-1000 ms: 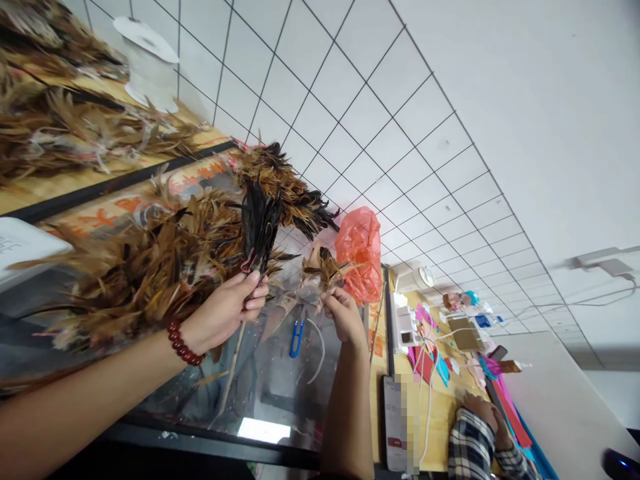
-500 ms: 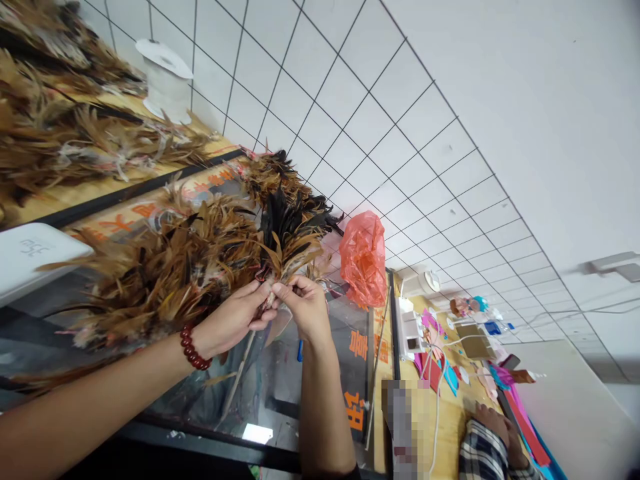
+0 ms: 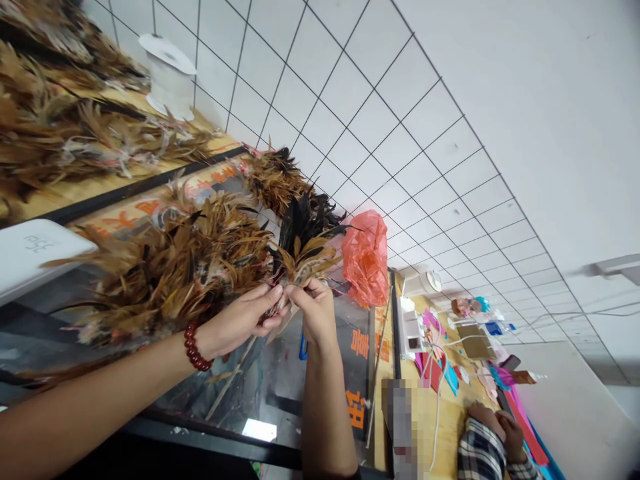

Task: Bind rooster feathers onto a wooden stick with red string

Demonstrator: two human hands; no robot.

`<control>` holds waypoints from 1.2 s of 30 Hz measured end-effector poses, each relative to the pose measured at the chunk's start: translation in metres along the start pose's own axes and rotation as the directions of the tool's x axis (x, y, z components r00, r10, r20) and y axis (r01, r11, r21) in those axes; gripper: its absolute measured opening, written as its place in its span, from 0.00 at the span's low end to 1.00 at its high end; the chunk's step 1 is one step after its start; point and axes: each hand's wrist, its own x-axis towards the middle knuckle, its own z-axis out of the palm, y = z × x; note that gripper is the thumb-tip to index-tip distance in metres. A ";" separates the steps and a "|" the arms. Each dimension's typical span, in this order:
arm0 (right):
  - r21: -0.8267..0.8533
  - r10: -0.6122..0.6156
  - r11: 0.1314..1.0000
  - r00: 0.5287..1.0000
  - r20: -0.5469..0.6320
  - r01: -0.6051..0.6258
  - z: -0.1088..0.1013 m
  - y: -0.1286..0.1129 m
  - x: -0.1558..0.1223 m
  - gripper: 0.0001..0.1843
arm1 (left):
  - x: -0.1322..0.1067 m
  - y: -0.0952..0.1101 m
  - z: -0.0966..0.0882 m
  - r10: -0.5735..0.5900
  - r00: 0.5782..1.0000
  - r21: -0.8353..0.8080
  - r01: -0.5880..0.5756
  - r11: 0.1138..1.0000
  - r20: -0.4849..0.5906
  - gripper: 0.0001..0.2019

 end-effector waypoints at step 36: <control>0.152 0.228 0.953 0.952 0.203 -0.261 -0.005 0.013 0.012 0.26 | -0.001 0.000 -0.002 -0.281 0.926 -0.134 0.320 0.938 0.251 0.21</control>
